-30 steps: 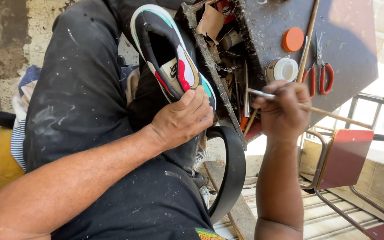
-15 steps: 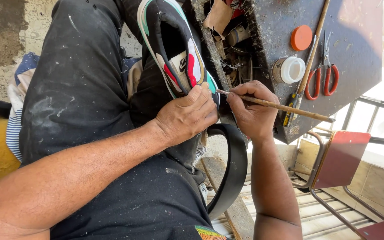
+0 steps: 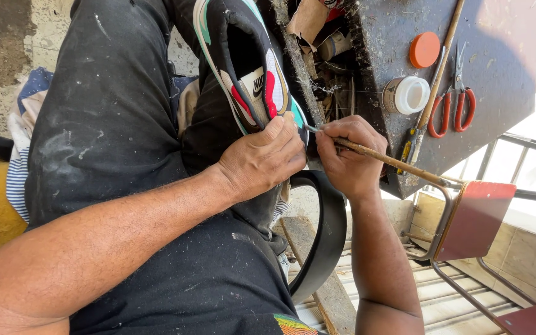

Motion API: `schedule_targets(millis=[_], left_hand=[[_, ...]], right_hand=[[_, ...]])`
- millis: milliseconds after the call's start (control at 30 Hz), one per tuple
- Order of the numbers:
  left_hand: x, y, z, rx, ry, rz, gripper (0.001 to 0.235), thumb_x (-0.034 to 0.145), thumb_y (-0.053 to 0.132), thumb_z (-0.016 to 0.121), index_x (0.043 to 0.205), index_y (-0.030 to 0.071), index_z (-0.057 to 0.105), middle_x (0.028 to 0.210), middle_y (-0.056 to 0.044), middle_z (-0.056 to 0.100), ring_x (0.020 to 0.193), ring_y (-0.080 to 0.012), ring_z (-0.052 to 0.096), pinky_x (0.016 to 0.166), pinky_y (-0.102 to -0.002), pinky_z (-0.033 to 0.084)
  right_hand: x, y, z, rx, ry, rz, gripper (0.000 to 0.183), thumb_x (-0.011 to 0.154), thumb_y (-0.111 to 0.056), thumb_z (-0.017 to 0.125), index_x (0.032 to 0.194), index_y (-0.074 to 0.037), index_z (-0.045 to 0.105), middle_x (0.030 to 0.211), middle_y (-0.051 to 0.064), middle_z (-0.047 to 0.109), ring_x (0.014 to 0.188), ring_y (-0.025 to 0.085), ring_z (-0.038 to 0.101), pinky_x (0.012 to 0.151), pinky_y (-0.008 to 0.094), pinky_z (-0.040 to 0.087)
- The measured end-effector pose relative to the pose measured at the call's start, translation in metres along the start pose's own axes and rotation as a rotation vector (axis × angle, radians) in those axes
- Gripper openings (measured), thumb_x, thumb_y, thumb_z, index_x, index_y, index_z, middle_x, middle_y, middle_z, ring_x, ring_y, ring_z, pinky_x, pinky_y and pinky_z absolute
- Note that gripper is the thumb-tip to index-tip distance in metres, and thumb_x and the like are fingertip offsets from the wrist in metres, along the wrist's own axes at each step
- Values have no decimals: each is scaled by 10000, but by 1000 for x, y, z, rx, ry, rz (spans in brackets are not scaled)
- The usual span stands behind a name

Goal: Applying white paint or dye to the edges of a sneaker using a thin applicator tool

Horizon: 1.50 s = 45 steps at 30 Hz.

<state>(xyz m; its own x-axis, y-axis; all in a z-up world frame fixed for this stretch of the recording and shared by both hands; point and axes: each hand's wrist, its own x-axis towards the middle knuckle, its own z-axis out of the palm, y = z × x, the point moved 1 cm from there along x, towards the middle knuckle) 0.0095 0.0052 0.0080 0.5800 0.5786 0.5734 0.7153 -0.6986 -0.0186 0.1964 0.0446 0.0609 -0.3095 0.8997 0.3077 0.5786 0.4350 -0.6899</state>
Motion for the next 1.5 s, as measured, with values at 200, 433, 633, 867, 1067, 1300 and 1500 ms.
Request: schedule_targets(millis=[200,433,633,867,1067,1300,1500], left_hand=[[0,0,-1,-13,-8,11,167,1025,180,519,1074,74,638,1072,-228,621,1195,-397,565,1175,-489,297],[-1,1,-1,-14,-7,2,157,1033,180,516,1077,95,641,1066,-209,624,1190,-378,567,1176,-484,293],[-3,4,6,-14,-8,10,171,1027,187,526,1081,80,648,1088,-231,633,1203,-390,565,1173,-489,292],[-4,2,5,-21,-28,24,164,1017,178,530,1062,59,634,1088,-240,639,1221,-402,568,1168,-493,288],[-3,1,3,-39,-36,13,159,1024,178,547,1073,54,633,1094,-243,641,1218,-401,571,1157,-496,295],[-3,0,-1,-27,-52,13,158,1019,198,571,1080,69,640,1107,-228,650,1231,-388,567,1157,-497,290],[-1,-1,-4,-23,-42,11,154,1015,183,567,1088,72,644,1110,-227,646,1229,-390,568,1161,-492,288]], right_hand=[[7,3,11,19,35,-84,137,888,23,841,857,12,709,845,203,745,750,416,741,595,450,571],[8,0,7,-19,3,-121,145,870,15,862,843,-6,721,837,185,744,736,417,736,587,464,579],[-4,0,-4,-22,-59,5,151,877,37,823,828,-16,691,767,192,697,697,428,707,529,450,529],[-16,10,-10,103,-29,148,133,852,51,819,830,8,694,759,203,706,645,322,713,506,388,508],[-26,18,-6,253,90,112,148,880,94,804,846,68,663,817,248,716,642,292,730,494,332,524],[-22,15,-1,196,85,53,160,863,97,831,839,79,674,807,264,711,689,396,740,526,396,552],[-11,8,8,100,105,-47,157,862,48,863,844,53,707,839,238,738,742,422,746,588,436,576]])
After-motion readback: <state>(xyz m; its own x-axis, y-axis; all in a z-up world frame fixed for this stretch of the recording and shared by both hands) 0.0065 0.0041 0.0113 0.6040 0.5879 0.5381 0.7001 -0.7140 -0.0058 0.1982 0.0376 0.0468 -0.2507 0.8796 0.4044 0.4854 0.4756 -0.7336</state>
